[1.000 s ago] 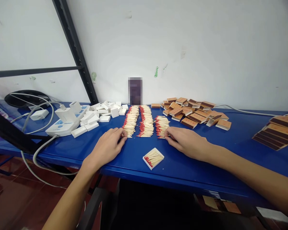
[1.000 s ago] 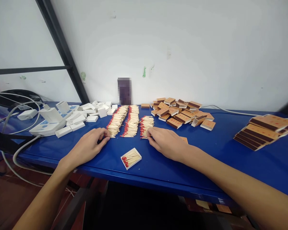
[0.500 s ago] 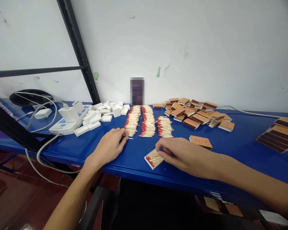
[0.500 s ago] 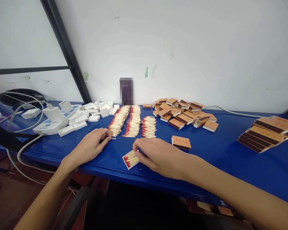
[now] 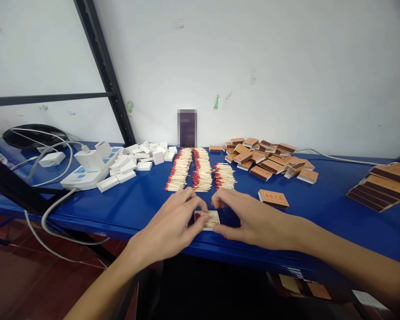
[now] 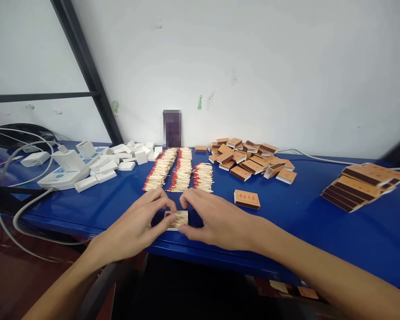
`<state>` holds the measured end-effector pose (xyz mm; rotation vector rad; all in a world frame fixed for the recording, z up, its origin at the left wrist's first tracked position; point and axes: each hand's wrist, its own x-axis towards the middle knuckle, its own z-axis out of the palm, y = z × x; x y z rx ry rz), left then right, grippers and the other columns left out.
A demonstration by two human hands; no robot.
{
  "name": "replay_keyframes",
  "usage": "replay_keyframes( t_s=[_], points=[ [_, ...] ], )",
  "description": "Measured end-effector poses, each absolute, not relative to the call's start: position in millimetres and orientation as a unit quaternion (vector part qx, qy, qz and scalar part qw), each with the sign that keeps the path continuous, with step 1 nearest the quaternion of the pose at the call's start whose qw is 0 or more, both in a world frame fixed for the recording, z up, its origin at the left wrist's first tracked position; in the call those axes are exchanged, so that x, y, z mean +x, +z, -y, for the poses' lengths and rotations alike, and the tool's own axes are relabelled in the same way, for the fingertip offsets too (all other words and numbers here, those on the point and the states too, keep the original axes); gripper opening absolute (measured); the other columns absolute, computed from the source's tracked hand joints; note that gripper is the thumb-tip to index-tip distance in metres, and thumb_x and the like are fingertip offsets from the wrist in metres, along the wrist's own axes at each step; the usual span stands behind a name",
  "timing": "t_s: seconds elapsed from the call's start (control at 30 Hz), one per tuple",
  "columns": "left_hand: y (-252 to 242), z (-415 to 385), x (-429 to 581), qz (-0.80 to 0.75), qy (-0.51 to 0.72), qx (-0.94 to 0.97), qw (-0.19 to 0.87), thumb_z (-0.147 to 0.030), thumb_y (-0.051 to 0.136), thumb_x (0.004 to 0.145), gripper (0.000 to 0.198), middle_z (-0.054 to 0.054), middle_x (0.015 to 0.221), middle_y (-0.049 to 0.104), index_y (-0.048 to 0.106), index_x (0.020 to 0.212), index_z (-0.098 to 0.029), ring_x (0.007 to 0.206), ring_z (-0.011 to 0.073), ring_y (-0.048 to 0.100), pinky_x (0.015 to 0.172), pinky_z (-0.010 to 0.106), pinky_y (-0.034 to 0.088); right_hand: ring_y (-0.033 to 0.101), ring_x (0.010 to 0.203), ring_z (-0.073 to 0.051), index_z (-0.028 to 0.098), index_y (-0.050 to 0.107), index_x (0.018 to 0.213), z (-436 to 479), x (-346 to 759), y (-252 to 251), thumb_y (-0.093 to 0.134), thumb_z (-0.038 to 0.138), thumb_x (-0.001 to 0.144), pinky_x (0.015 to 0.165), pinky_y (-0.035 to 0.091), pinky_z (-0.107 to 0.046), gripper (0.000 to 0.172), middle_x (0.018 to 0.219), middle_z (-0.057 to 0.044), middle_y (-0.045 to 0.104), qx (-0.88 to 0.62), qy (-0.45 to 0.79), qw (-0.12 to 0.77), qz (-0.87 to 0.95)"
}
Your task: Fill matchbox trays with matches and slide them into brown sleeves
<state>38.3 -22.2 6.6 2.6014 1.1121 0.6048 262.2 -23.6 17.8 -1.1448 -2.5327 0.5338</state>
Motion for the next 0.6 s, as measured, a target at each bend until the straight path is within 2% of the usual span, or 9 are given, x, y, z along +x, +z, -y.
replay_keyframes(
  t_s=[0.1, 0.23, 0.4, 0.6],
  points=[
    [5, 4, 21, -0.436, 0.225, 0.869, 0.062, -0.034, 0.044, 0.099, 0.019, 0.003, 0.099, 0.060, 0.058, 0.105, -0.023, 0.094, 0.0206, 0.055, 0.083, 0.035, 0.043, 0.057, 0.083, -0.020, 0.021, 0.052, 0.097, 13, 274, 16, 0.051, 0.032, 0.093, 0.072, 0.043, -0.031, 0.011, 0.095, -0.005, 0.061, -0.444, 0.096, 0.171, 0.874],
    [0, -20, -3, -0.495, 0.183, 0.849, -0.012, -0.033, 0.045, 0.098, 0.020, 0.004, 0.091, 0.060, 0.062, 0.098, -0.022, 0.086, 0.0222, 0.054, 0.076, 0.035, 0.040, 0.058, 0.087, -0.021, 0.020, 0.057, 0.095, -6, 291, 3, 0.047, 0.025, 0.094, 0.074, 0.043, -0.033, 0.011, 0.097, -0.007, 0.060, -0.472, 0.013, 0.147, 0.869],
    [-6, -29, -9, -0.502, 0.171, 0.848, -0.005, -0.031, 0.045, 0.097, 0.020, 0.003, 0.088, 0.059, 0.063, 0.100, -0.023, 0.082, 0.0211, 0.053, 0.074, 0.034, 0.038, 0.058, 0.084, -0.021, 0.019, 0.058, 0.088, -17, 293, -4, 0.043, 0.022, 0.095, 0.074, 0.043, -0.033, 0.017, 0.092, -0.007, 0.060, -0.468, 0.018, 0.117, 0.876],
    [-7, -28, -7, -0.503, 0.179, 0.845, -0.008, -0.030, 0.045, 0.097, 0.019, 0.003, 0.087, 0.058, 0.060, 0.090, -0.022, 0.082, 0.0210, 0.051, 0.075, 0.034, 0.038, 0.056, 0.077, -0.020, 0.019, 0.056, 0.082, -18, 292, -4, 0.042, 0.023, 0.095, 0.069, 0.041, -0.032, 0.019, 0.086, -0.006, 0.061, -0.471, 0.025, 0.126, 0.873]
  ],
)
